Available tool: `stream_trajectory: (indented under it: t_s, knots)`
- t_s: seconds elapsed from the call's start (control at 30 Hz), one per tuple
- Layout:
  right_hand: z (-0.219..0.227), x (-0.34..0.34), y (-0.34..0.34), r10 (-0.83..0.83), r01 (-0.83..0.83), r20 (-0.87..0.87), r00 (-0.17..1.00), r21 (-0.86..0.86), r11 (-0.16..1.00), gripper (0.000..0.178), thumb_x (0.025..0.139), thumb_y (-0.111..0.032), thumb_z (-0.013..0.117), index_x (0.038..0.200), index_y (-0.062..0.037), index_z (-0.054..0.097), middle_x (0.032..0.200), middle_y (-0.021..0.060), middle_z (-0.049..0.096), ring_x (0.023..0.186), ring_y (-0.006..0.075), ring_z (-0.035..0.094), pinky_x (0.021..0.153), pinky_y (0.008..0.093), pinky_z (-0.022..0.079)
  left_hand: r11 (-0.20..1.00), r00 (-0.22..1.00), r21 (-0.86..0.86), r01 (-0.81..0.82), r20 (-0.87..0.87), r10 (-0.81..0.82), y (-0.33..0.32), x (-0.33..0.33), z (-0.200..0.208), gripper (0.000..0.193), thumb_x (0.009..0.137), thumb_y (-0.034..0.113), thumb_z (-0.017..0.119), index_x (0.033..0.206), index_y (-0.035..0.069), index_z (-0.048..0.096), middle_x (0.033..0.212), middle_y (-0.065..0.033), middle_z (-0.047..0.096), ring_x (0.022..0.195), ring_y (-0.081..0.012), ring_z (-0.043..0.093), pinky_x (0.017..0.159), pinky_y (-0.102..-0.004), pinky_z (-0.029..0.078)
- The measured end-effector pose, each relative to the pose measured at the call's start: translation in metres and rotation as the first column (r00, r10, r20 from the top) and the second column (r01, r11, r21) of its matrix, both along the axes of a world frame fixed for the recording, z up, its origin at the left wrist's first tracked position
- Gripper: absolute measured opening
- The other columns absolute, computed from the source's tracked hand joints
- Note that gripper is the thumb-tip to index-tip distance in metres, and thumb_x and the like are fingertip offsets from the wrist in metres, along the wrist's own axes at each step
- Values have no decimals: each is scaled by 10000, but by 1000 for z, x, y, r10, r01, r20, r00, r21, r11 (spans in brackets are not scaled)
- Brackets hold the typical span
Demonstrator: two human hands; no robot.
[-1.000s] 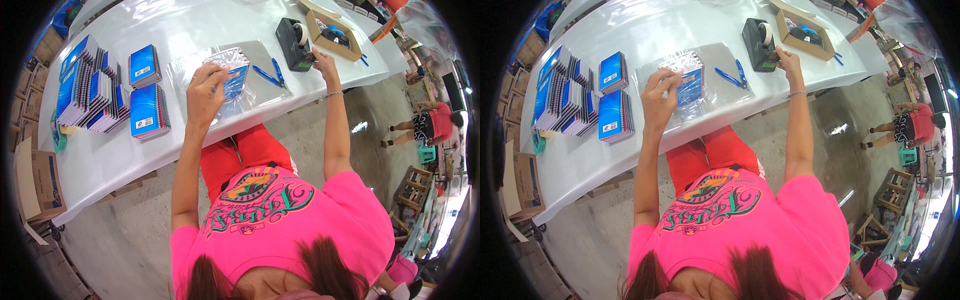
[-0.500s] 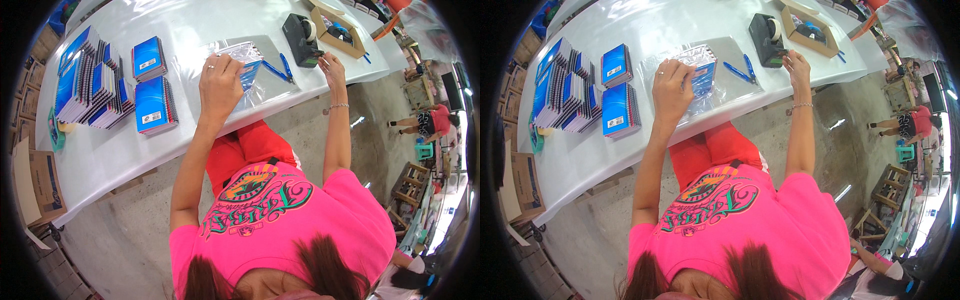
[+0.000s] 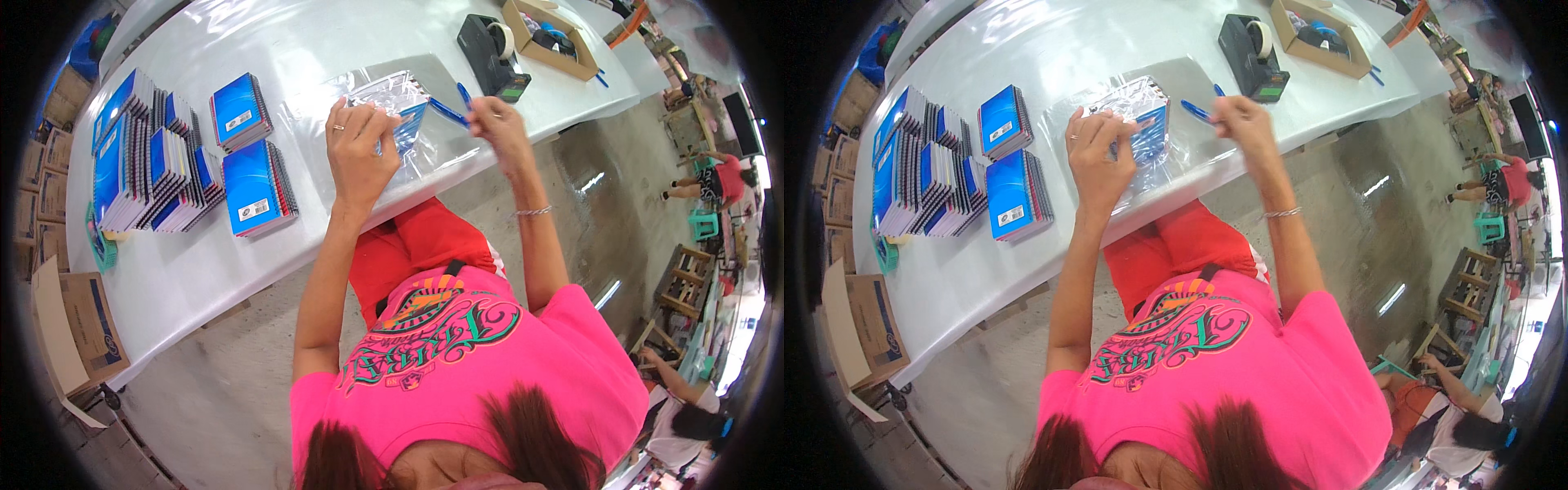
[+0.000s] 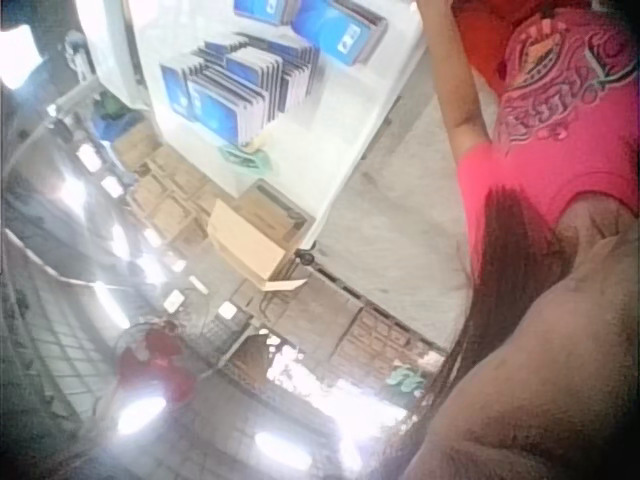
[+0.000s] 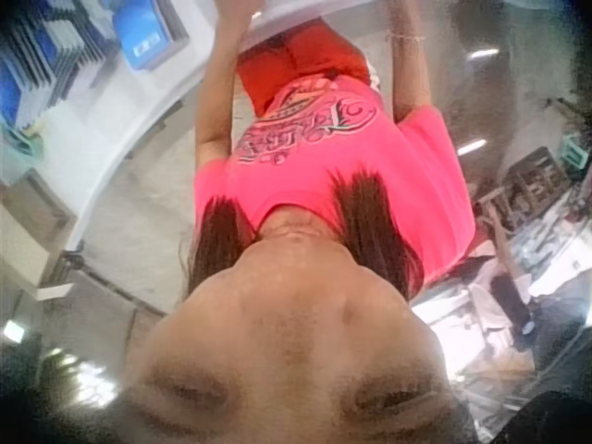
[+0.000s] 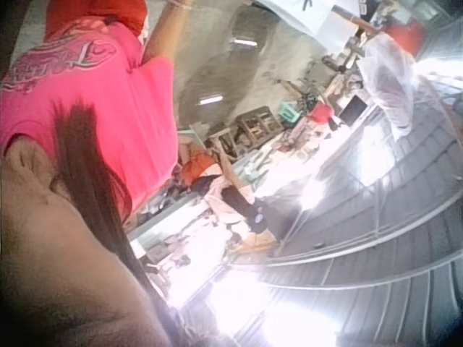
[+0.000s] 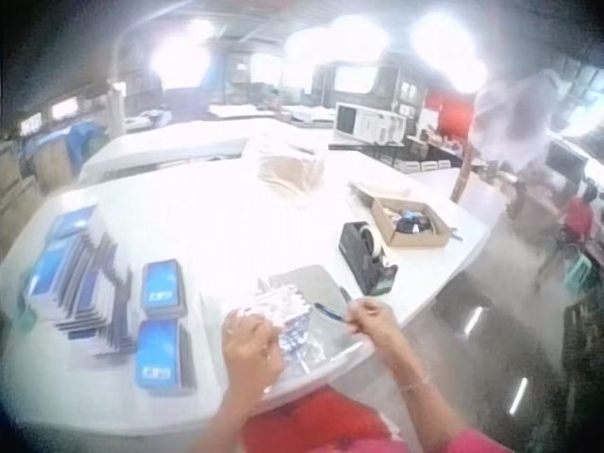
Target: The person places stacks of spiral-bound notebooks into clear plastic sleeves on a white table. They smooth the plastic around each stack and move the wrapped items aside. A tape dispenser and scissors are visible on the table but not used.
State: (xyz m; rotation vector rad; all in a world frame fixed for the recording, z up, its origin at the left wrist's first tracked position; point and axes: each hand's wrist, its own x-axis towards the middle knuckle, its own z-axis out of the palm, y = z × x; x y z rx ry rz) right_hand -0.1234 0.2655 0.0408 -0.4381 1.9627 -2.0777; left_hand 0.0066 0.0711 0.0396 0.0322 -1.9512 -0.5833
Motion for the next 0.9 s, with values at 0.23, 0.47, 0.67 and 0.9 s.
stream_trajectory:
  t_s: [0.23,0.47,0.67,0.9]
  knots:
    - [42,59,-65,125,-126,-39,991,-18,992,240,880,-238,717,824,-19,637,670,14,634,548,52,526,512,178,414,1000,999,-7,15,40,-15,-1,4,5,133,737,-17,681,814,92,676,819,-42,612,890,-225,626,1060,-474,372]
    - [53,56,-80,146,-125,-136,980,154,980,267,860,-214,723,764,15,626,623,47,636,509,57,549,463,197,426,998,998,-57,3,66,0,-3,4,5,121,749,-12,682,831,74,665,815,-49,609,896,-232,628,1075,-488,354]
    - [44,53,-76,127,-107,-118,985,163,981,260,862,-190,722,749,19,616,647,70,656,526,68,593,471,197,464,1000,984,-14,-25,176,27,0,8,10,278,801,34,656,1059,137,671,903,-58,602,973,-217,606,1109,-489,307]
    - [15,69,-87,-32,31,-5,999,-150,988,285,851,-203,757,720,-4,599,654,66,653,544,68,598,484,203,487,955,917,-266,-130,333,218,2,16,14,438,882,169,612,1318,203,591,1277,-61,558,1272,-220,462,1173,-549,96]
